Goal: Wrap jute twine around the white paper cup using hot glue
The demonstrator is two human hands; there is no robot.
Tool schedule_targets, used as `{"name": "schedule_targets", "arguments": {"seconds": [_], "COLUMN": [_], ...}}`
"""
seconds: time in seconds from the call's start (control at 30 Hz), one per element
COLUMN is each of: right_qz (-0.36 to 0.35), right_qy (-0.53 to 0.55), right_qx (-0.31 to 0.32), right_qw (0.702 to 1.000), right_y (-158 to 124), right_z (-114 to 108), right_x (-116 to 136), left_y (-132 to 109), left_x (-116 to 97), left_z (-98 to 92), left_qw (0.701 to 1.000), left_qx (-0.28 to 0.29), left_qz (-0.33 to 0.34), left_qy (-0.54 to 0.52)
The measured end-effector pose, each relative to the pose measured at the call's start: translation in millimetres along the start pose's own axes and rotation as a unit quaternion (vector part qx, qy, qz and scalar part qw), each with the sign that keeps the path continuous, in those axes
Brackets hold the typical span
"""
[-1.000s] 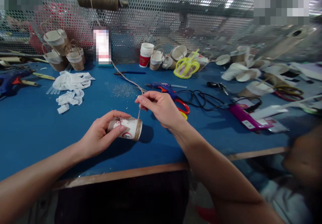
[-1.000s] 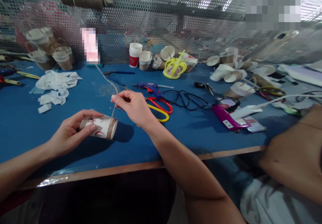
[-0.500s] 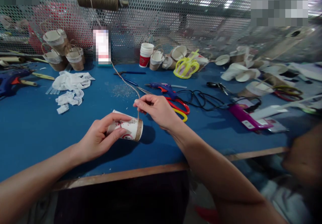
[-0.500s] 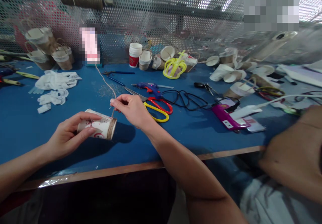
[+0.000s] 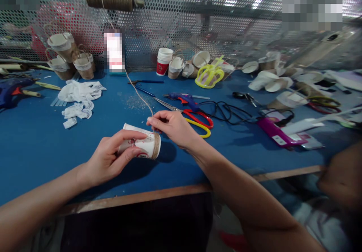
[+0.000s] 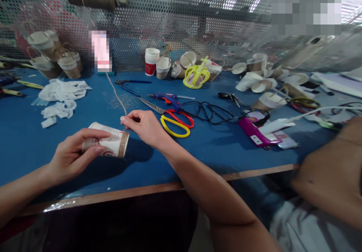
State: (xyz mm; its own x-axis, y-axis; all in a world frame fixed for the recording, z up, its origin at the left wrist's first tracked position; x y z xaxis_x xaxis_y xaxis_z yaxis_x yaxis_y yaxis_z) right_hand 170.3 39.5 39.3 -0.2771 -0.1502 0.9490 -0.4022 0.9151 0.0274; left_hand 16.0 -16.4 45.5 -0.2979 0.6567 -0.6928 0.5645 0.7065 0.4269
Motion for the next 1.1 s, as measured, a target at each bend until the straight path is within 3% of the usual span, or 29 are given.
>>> {"name": "schedule_targets", "arguments": {"seconds": [0.33, 0.7, 0.9, 1.1], "right_qz": [0.009, 0.057, 0.044, 0.083], "right_qy": [-0.044, -0.009, 0.089, 0.205], "right_qx": [0.028, 0.041, -0.022, 0.078], "right_qw": [0.999, 0.998, 0.995, 0.972], "right_y": [1, 3, 1, -7], "right_z": [6, 11, -3, 5], "right_x": [-3, -8, -7, -2], "left_y": [-3, -4, -3, 4], "left_x": [-1, 3, 6, 5], "left_z": [-1.5, -2.0, -8.6, -8.5], "left_qw": [1.0, 0.999, 0.996, 0.994], "left_qx": [-0.016, -0.031, -0.08, -0.057], "left_qz": [-0.003, -0.024, -0.02, 0.0], "left_qy": [0.002, -0.007, 0.029, 0.092]}}
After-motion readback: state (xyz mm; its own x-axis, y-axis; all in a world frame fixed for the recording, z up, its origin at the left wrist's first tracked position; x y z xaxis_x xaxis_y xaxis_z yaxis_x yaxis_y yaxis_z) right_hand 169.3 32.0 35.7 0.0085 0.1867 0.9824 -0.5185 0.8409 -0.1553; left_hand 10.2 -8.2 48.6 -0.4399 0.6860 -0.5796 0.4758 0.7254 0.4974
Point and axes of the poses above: each hand's wrist, its own y-axis towards the middle knuckle, its own z-axis out of the palm, x = y × z, the point moved 5 cm from there along y, towards the middle knuckle, and after that the axes turned 7 degrees about x, right-handed, at the moved point
